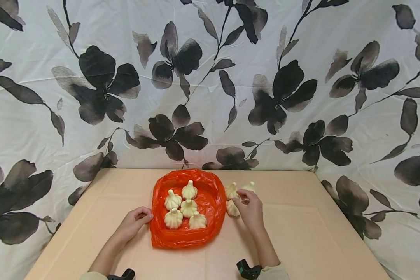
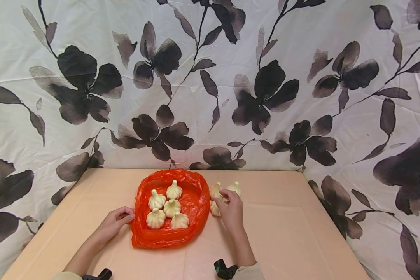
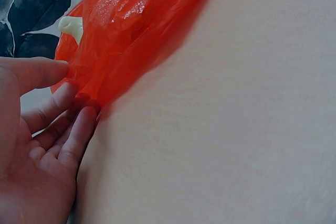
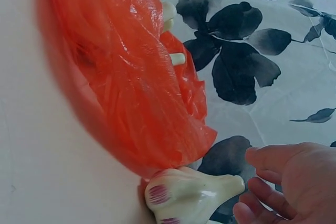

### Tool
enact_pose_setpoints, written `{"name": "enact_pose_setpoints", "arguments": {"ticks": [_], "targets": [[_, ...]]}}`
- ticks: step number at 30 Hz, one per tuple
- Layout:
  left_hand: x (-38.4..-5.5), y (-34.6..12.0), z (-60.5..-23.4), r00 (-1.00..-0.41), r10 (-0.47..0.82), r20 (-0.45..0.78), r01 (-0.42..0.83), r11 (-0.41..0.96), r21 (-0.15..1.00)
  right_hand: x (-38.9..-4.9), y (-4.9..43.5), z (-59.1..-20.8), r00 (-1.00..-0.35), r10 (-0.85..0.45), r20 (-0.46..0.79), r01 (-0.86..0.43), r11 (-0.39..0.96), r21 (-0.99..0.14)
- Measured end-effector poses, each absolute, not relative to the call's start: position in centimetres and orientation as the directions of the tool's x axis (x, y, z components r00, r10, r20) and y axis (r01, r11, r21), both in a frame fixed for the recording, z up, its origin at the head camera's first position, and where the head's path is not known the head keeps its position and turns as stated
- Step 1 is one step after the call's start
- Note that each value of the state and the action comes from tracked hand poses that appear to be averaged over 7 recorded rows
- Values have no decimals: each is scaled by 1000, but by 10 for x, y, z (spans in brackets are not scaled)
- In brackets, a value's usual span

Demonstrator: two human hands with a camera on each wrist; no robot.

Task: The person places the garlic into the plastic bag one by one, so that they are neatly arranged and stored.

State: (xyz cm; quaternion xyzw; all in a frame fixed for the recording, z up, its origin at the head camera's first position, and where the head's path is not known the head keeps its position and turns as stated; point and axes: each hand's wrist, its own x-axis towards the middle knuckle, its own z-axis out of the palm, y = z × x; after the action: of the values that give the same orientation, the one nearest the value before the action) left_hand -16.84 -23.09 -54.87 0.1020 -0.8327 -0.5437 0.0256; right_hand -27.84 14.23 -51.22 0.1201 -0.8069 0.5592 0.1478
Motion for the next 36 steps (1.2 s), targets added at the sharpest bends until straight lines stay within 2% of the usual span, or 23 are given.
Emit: {"name": "enact_pose_setpoints", "arguments": {"ticks": [20, 36], "targets": [[-166, -229, -549, -976, -206, -70, -148, 392, 908, -286, 145, -527, -955, -30, 296, -278, 443, -852], [-168, -229, -546, -975, -209, -80, -160, 403, 901, -285, 144, -532, -968, -35, 249, -239, 427, -872]]}}
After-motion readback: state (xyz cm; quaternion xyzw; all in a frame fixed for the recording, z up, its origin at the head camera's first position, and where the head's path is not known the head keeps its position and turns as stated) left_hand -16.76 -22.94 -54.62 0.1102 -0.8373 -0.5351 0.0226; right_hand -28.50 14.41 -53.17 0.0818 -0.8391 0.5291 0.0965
